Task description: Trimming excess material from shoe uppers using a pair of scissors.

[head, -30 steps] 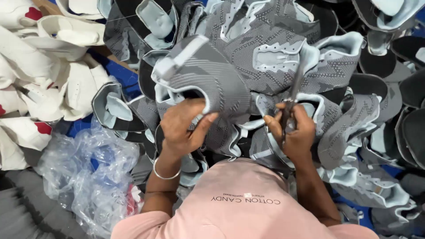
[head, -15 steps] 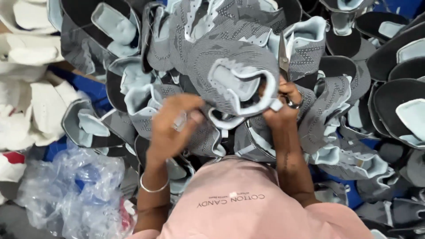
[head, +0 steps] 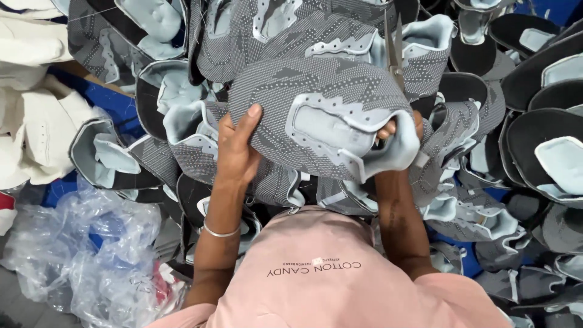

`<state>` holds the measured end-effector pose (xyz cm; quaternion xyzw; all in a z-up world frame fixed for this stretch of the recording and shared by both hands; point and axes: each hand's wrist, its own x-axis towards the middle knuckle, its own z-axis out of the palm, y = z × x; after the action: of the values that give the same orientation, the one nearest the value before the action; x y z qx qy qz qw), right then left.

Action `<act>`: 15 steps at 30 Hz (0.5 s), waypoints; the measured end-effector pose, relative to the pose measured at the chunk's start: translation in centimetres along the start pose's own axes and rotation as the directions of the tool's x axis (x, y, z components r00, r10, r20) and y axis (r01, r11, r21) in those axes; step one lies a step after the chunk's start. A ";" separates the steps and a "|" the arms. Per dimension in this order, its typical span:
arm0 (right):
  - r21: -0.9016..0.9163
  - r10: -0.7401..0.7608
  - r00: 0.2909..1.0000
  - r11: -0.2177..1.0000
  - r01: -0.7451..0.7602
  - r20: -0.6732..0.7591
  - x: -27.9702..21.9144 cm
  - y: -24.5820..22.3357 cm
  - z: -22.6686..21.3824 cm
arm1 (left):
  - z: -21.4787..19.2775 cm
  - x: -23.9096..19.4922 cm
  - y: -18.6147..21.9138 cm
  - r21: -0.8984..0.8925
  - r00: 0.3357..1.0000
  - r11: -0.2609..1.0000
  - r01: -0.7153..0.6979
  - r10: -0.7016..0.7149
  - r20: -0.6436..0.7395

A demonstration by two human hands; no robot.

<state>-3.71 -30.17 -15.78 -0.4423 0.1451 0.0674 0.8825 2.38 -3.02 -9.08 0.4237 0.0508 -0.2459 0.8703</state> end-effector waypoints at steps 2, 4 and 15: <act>-0.078 0.013 1.000 0.997 -0.013 -0.005 0.6 -1.1 0.8 | 0.6 -0.2 0.6 0.067 0.995 0.993 -0.094 0.092 0.028; -0.160 0.022 1.000 0.987 -0.022 -0.001 1.8 -2.2 1.6 | 1.4 -0.6 1.9 0.068 0.997 0.995 -0.080 0.080 -0.005; -0.739 -0.753 0.656 0.472 0.481 -0.053 9.9 5.8 -0.1 | 1.1 1.6 10.3 0.394 0.963 0.896 -0.203 0.109 0.247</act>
<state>4.26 -26.83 -23.39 -0.7523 0.1015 -0.3009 0.5772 8.53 0.87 -1.51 0.5724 -0.1328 -0.2251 0.7772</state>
